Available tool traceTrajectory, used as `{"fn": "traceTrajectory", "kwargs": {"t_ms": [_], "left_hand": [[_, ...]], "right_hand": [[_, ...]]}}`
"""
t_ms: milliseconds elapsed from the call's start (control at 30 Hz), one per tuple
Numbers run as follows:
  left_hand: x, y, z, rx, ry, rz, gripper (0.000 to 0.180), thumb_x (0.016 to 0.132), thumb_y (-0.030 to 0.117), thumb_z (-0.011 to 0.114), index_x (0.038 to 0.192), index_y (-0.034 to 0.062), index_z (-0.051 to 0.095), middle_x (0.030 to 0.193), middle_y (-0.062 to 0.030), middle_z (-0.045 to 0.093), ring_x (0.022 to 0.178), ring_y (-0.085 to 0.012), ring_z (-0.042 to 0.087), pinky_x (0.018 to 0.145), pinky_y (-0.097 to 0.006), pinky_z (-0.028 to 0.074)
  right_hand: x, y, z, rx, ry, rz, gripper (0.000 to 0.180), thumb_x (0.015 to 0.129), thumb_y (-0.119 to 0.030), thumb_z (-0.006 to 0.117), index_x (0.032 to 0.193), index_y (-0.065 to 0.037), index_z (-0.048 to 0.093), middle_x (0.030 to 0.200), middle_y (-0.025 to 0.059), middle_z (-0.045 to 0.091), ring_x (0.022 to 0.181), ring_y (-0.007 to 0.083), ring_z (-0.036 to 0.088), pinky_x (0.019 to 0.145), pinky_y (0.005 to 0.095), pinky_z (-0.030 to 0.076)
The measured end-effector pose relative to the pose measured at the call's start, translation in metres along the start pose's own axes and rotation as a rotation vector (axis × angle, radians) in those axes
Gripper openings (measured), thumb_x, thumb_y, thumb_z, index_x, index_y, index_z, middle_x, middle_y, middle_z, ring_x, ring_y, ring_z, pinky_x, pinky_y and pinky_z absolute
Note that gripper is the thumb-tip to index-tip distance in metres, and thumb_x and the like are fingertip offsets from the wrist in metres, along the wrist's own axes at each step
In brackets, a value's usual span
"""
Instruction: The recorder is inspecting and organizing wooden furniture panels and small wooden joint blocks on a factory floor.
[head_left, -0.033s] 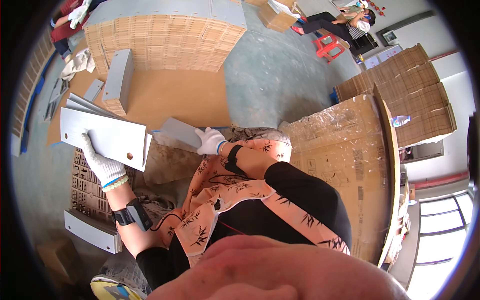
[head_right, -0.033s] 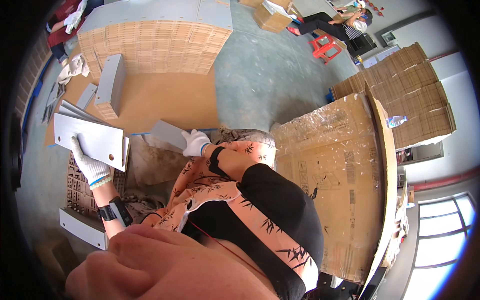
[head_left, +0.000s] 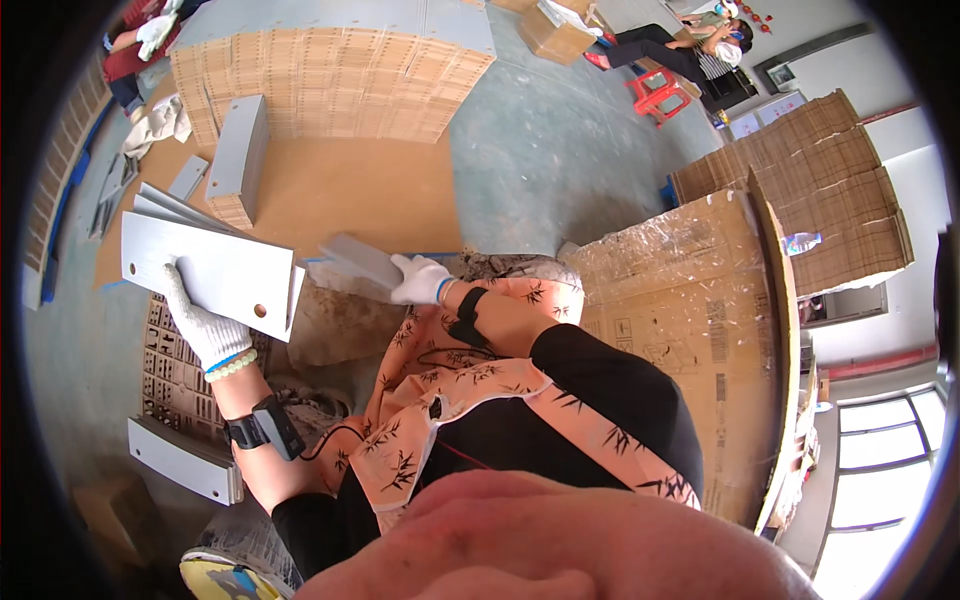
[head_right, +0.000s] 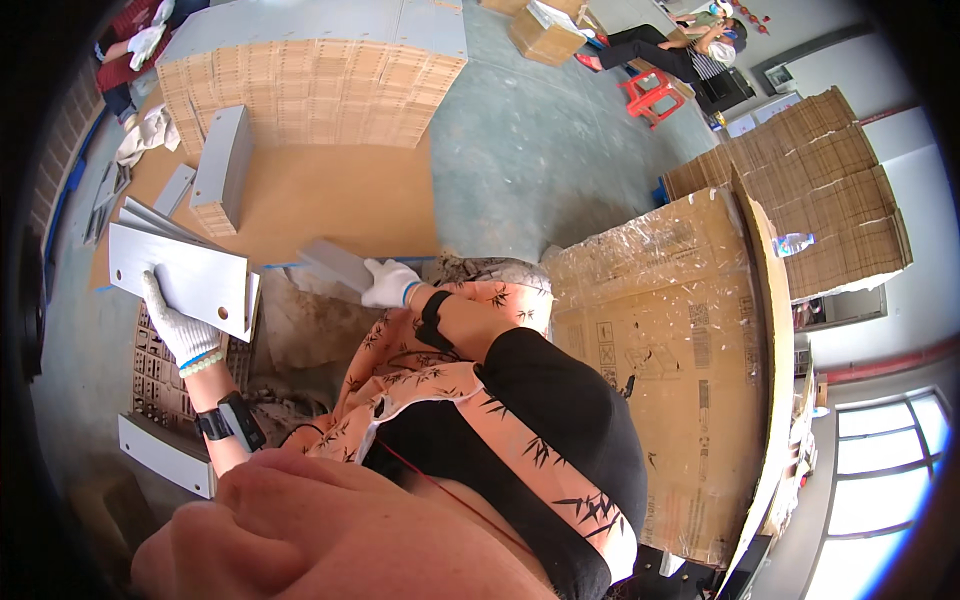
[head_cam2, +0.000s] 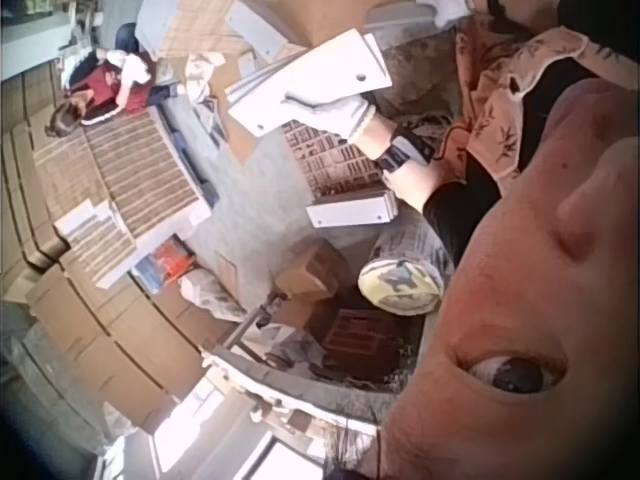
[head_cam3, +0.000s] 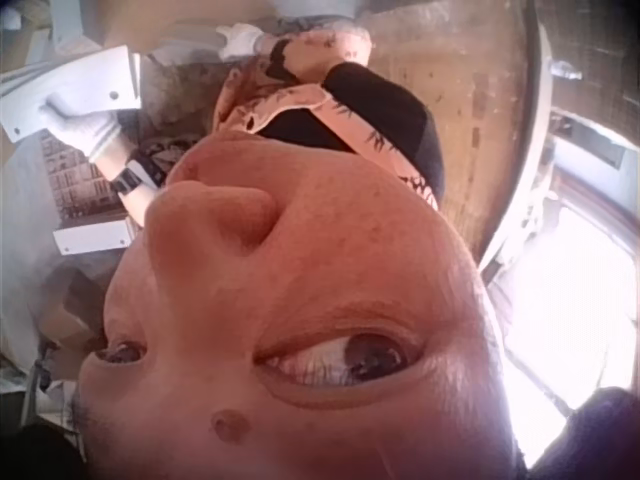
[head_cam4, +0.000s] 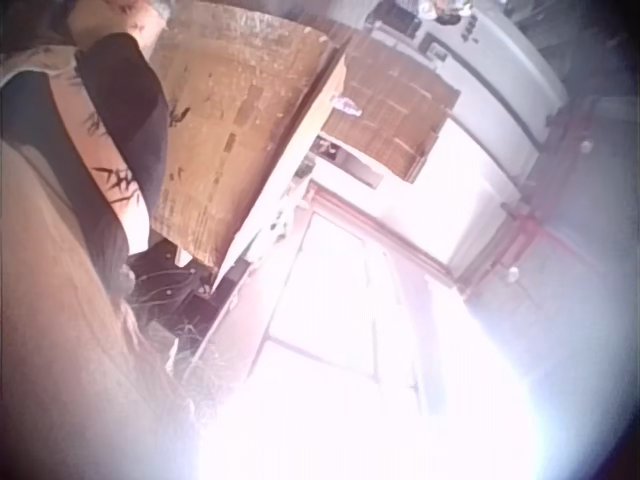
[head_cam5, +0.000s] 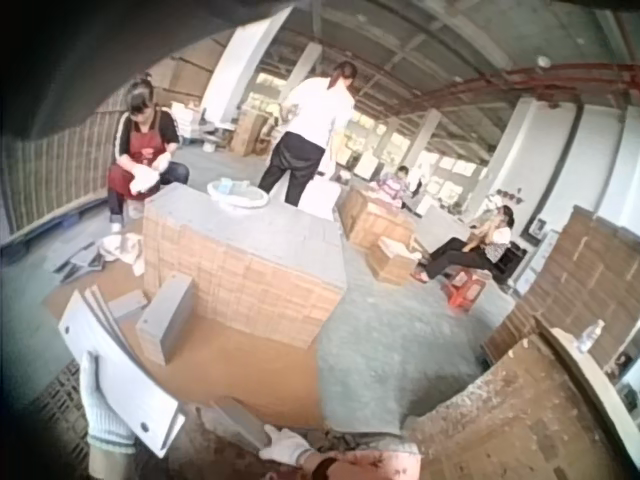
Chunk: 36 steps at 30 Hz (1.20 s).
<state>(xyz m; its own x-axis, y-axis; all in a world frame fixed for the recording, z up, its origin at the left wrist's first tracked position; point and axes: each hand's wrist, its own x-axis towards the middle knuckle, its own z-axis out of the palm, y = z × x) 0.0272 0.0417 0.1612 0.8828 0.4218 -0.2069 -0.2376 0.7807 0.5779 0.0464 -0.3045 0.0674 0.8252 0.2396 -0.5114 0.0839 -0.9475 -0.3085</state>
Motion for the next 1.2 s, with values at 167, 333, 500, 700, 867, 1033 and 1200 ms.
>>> {"fn": "traceTrajectory", "kwargs": {"t_ms": [167,333,500,700,867,1033,1200], "left_hand": [[0.003,0.001,0.010,-0.034,0.009,-0.016,0.060,0.095,0.045,0.063,0.139,0.0070,0.048,0.129,-0.0129,0.061,0.114,-0.0303,0.062,0.097,-0.048,0.051],[-0.007,0.005,0.009,-0.214,-0.127,-0.096,0.061,0.095,0.037,0.065,0.141,0.0017,0.046,0.133,-0.0164,0.059,0.118,-0.0327,0.060,0.104,-0.049,0.047],[-0.021,0.006,0.017,-0.320,-0.135,-0.032,0.048,0.092,0.026,0.071,0.130,0.0010,0.056,0.122,-0.0152,0.065,0.109,-0.0295,0.065,0.098,-0.046,0.054],[-0.064,0.024,0.046,-0.660,-0.466,-0.097,0.040,0.102,0.018,0.056,0.138,0.0016,0.052,0.122,-0.0098,0.064,0.116,-0.0223,0.060,0.102,-0.034,0.049],[-0.083,0.016,0.041,-0.518,-0.292,0.058,0.039,0.097,0.024,0.064,0.130,0.0032,0.059,0.125,-0.0131,0.065,0.111,-0.0228,0.065,0.097,-0.040,0.054],[-0.091,0.028,0.021,-0.583,-0.229,0.090,0.036,0.095,0.025,0.068,0.125,0.0051,0.063,0.116,-0.0085,0.069,0.107,-0.0195,0.065,0.094,-0.035,0.052],[-0.084,0.032,0.017,-0.526,-0.221,0.140,0.038,0.095,0.024,0.067,0.127,0.0040,0.062,0.117,-0.0082,0.069,0.107,-0.0184,0.065,0.094,-0.033,0.052]], "right_hand": [[0.011,0.042,0.002,1.650,-0.269,-0.031,0.052,0.084,-0.012,0.063,0.131,0.007,0.053,0.109,0.0240,0.067,0.095,0.0397,0.068,0.084,0.0506,0.057],[-0.034,0.017,-0.063,1.673,-0.291,-0.415,0.034,0.093,-0.007,0.054,0.122,0.011,0.055,0.110,0.0279,0.066,0.092,0.0407,0.069,0.076,0.0497,0.061],[-0.050,-0.013,-0.112,1.352,-0.063,-0.300,0.035,0.094,-0.012,0.057,0.124,0.006,0.052,0.108,0.0257,0.067,0.069,0.0318,0.071,0.051,0.0364,0.057],[0.013,-0.088,-0.087,0.888,-0.450,-0.426,0.036,0.097,-0.018,0.056,0.128,-0.001,0.053,0.107,0.0199,0.067,0.076,0.0253,0.070,0.052,0.0286,0.056],[0.049,-0.205,-0.018,0.934,-0.768,-0.488,0.035,0.097,-0.019,0.059,0.127,-0.001,0.053,0.107,0.0180,0.066,0.077,0.0261,0.069,0.057,0.0303,0.057],[0.061,-0.314,0.066,0.853,-1.027,-0.477,0.035,0.097,-0.019,0.062,0.126,-0.002,0.054,0.106,0.0161,0.066,0.079,0.0268,0.068,0.062,0.0321,0.058],[0.052,-0.367,0.096,0.741,-1.145,-0.528,0.035,0.096,-0.019,0.065,0.124,-0.002,0.054,0.103,0.0141,0.065,0.080,0.0284,0.068,0.065,0.0339,0.059]]}}
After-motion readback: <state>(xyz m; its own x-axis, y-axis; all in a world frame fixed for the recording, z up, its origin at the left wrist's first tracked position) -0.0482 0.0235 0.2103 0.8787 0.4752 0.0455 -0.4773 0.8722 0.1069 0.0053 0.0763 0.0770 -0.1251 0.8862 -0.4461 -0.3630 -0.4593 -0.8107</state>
